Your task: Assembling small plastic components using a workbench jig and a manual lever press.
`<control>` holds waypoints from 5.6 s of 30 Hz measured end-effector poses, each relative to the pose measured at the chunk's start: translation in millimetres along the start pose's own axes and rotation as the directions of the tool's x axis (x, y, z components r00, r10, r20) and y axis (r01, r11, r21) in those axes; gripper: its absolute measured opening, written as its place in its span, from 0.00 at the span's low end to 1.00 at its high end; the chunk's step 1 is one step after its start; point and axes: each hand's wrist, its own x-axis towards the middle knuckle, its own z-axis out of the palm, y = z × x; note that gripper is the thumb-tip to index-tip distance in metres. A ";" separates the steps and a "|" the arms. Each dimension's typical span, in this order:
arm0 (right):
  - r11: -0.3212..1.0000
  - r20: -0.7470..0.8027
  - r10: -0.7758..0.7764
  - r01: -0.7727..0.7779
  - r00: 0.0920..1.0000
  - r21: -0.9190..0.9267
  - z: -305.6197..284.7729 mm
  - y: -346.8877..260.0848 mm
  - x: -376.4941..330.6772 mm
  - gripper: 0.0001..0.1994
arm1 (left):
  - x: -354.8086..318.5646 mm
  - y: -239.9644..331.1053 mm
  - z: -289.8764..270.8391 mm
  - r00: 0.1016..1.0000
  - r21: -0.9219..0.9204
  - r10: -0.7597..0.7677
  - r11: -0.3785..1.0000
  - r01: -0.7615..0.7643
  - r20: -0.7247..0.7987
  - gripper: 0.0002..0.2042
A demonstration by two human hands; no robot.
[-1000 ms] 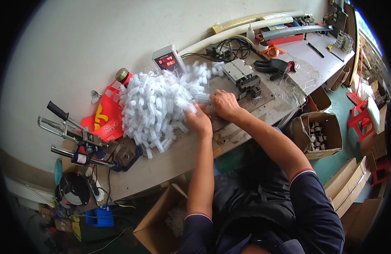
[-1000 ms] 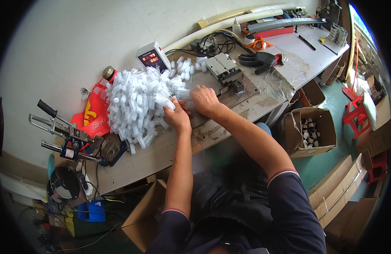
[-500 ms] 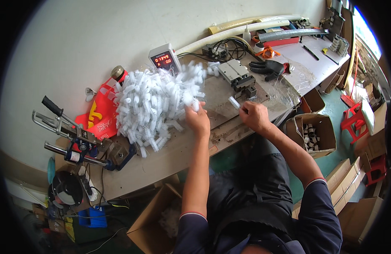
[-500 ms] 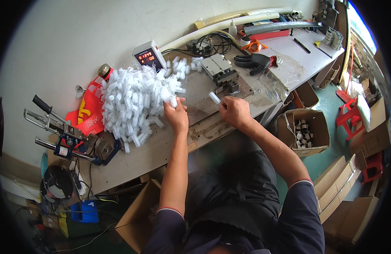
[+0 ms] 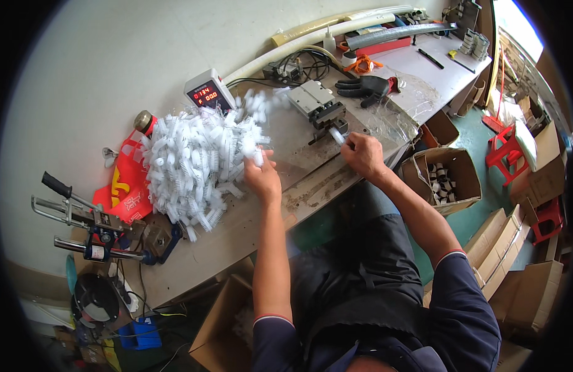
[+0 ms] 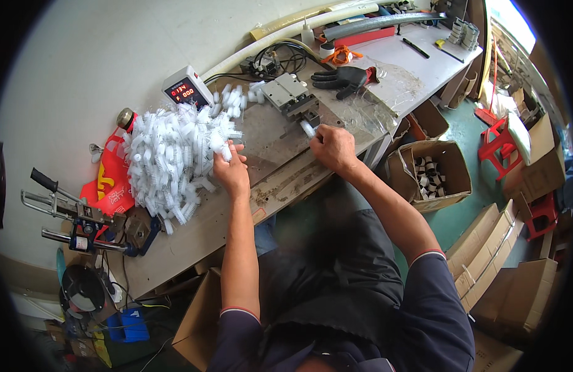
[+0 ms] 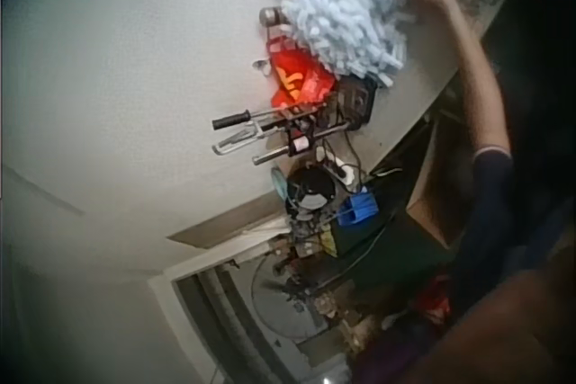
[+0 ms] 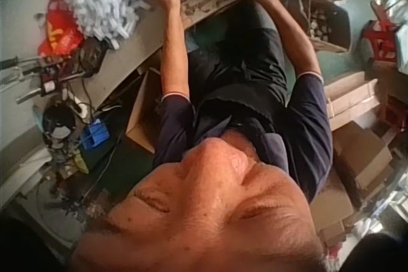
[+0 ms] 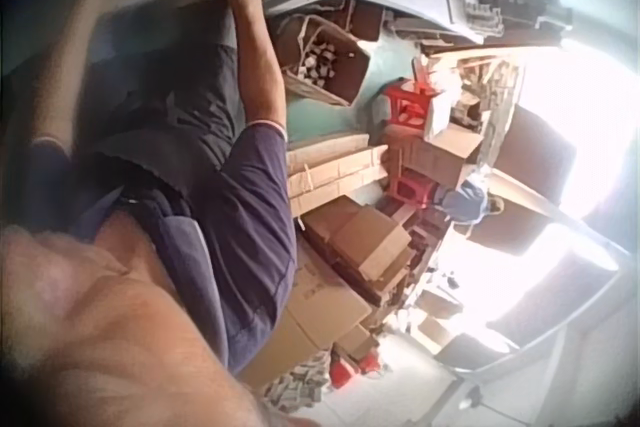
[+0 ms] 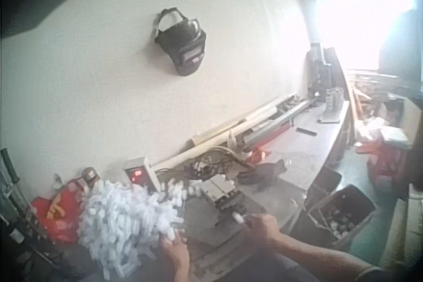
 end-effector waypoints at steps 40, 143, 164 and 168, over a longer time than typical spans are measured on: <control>0.993 -0.034 0.115 -0.116 0.993 -0.021 16.7 -10.3 4.0 0.10 | -5.6 17.0 0.5 0.989 0.021 0.022 0.999 -0.026 0.148 0.10; 0.265 0.329 0.257 -0.394 0.909 0.880 6.4 8.6 12.9 0.06 | -77.4 51.6 0.5 0.898 -0.588 -0.248 0.687 0.427 0.363 0.13; 0.374 0.253 0.190 -0.309 0.948 0.875 19.4 21.4 12.0 0.07 | -153.2 54.3 -186.3 0.825 -0.659 -0.251 0.505 0.558 0.506 0.18; 0.366 0.255 0.212 -0.318 0.944 0.875 25.3 26.0 12.6 0.06 | -182.5 55.5 -228.9 0.874 -0.432 -0.433 0.760 0.486 0.220 0.19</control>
